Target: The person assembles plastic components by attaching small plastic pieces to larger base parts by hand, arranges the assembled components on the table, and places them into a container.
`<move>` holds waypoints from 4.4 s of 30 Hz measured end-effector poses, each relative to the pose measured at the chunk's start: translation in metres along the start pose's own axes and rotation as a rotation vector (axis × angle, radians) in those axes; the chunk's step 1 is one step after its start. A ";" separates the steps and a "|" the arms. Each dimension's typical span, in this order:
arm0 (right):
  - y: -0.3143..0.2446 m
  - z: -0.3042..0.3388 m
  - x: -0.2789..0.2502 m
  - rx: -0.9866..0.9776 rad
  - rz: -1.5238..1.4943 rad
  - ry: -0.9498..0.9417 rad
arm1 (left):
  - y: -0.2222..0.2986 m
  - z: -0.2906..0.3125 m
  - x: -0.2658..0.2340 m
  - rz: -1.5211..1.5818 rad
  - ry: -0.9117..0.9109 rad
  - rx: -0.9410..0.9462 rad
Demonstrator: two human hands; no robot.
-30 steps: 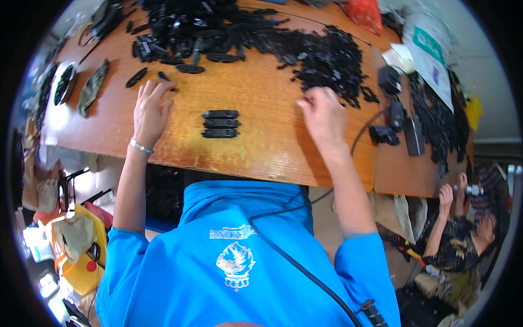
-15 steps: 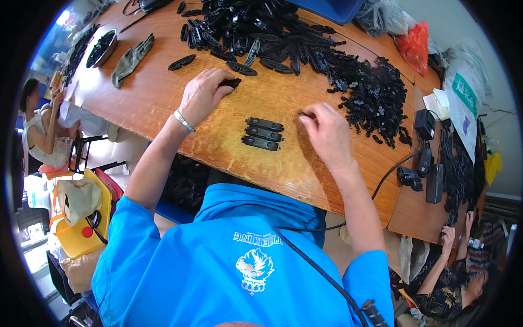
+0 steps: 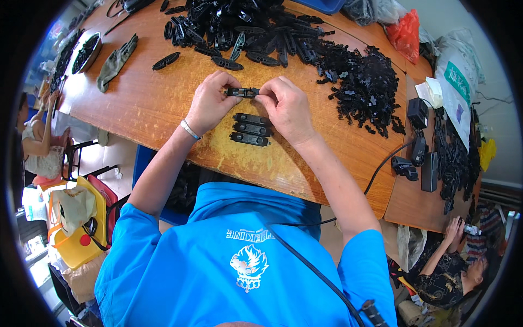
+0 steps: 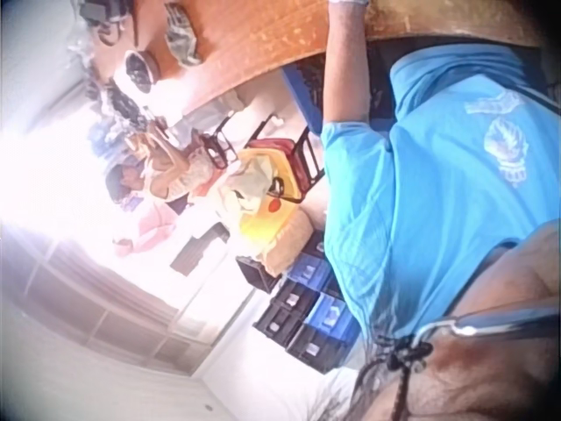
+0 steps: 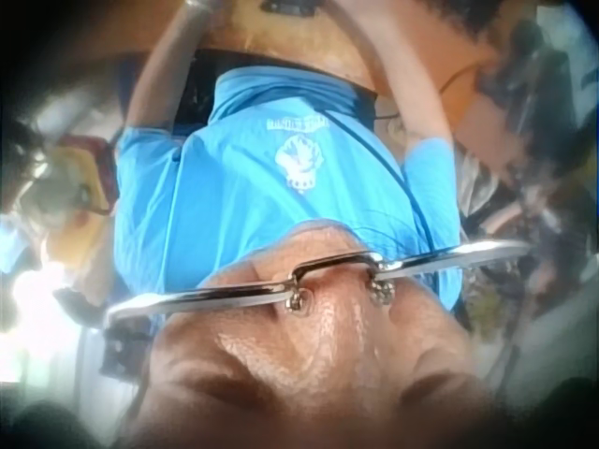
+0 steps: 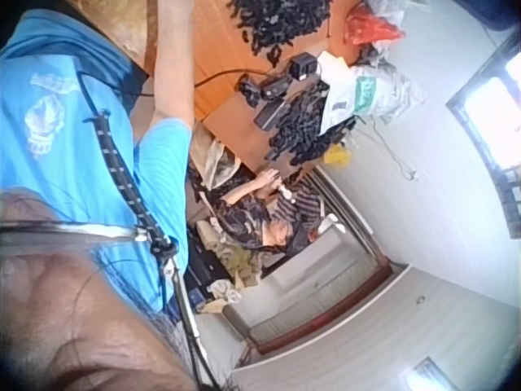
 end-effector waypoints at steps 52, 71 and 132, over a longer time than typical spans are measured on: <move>0.038 -0.033 0.039 0.396 0.312 -0.395 | -0.003 -0.023 0.005 -0.021 -0.216 -0.020; 0.066 -0.010 -0.094 -0.003 0.968 -0.085 | 0.000 -0.035 -0.039 -0.536 0.150 0.255; 0.018 -0.015 -0.007 0.229 -0.372 0.099 | 0.024 -0.011 0.016 0.509 0.187 -0.146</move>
Point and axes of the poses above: each hand's wrist, its own z-axis away from the middle knuckle, its own x-axis out of the palm, y = z × x, the point moved 10 cm from there along -z, towards the middle knuckle, and after that the axes turned 9 degrees about x, right-handed, at the moved point
